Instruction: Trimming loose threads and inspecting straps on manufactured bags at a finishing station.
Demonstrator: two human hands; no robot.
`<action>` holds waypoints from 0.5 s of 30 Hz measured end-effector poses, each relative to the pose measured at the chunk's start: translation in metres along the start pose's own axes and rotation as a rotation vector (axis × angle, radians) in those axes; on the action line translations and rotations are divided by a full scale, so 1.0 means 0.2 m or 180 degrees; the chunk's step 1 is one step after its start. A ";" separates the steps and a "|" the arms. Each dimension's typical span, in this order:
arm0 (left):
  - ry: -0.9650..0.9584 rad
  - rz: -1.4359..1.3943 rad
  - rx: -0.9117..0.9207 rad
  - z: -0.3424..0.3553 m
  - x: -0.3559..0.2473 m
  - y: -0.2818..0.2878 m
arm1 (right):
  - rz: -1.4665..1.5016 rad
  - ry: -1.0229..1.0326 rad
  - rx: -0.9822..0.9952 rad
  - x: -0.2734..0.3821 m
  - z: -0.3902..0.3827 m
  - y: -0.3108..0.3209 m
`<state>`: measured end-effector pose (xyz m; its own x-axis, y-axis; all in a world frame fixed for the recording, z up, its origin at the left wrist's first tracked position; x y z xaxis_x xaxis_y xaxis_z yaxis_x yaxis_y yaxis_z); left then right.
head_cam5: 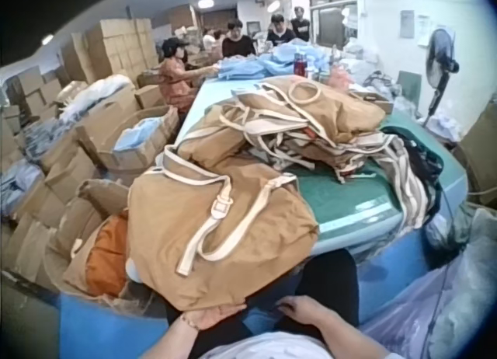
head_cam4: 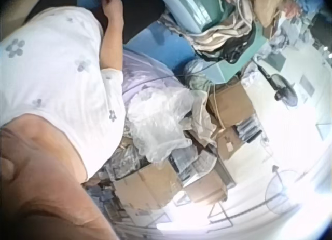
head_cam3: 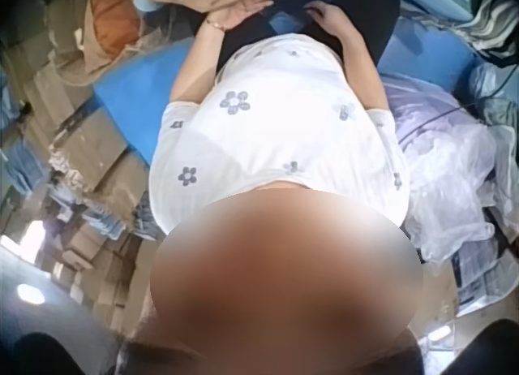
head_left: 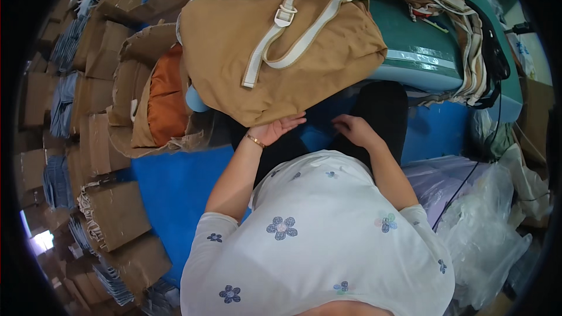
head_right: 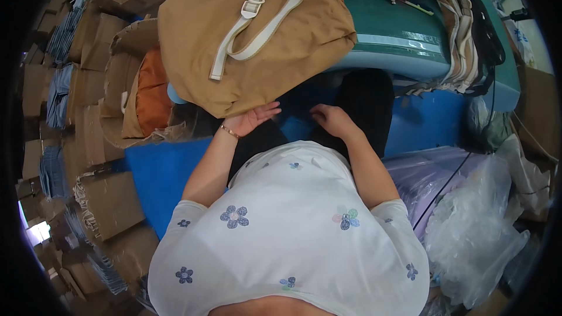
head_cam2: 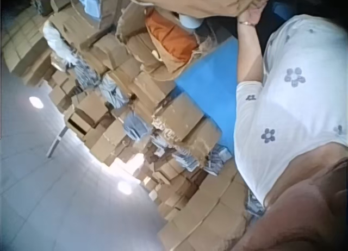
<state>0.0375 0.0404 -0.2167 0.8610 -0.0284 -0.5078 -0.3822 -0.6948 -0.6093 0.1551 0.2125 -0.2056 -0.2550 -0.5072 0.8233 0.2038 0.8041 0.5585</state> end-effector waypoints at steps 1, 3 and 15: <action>0.0091 -0.0329 0.0083 -0.03 0.01 0.00 | -0.0263 0.0099 -0.0228 0.04 0.01 0.06; 0.0217 -0.0710 0.0378 -0.07 0.04 -0.02 | -0.0646 0.0179 -0.0574 0.11 0.02 0.18; 0.0090 -0.0003 0.0092 -0.14 0.06 -0.10 | -0.0457 0.0464 0.0280 0.34 -0.29 0.21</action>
<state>0.0650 0.0329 -0.1942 0.8703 -0.0484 -0.4901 -0.3906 -0.6738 -0.6272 0.2011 0.1926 -0.1199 -0.1349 -0.6528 0.7455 0.0903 0.7411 0.6653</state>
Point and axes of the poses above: each hand's wrist, its own z-axis towards the middle knuckle, its own y-axis out of the back of the hand, x = y × z, the point moved 9 cm from there along z, towards the middle knuckle, and after that the axes turned 13 degrees about -x, right-handed, at the moved point
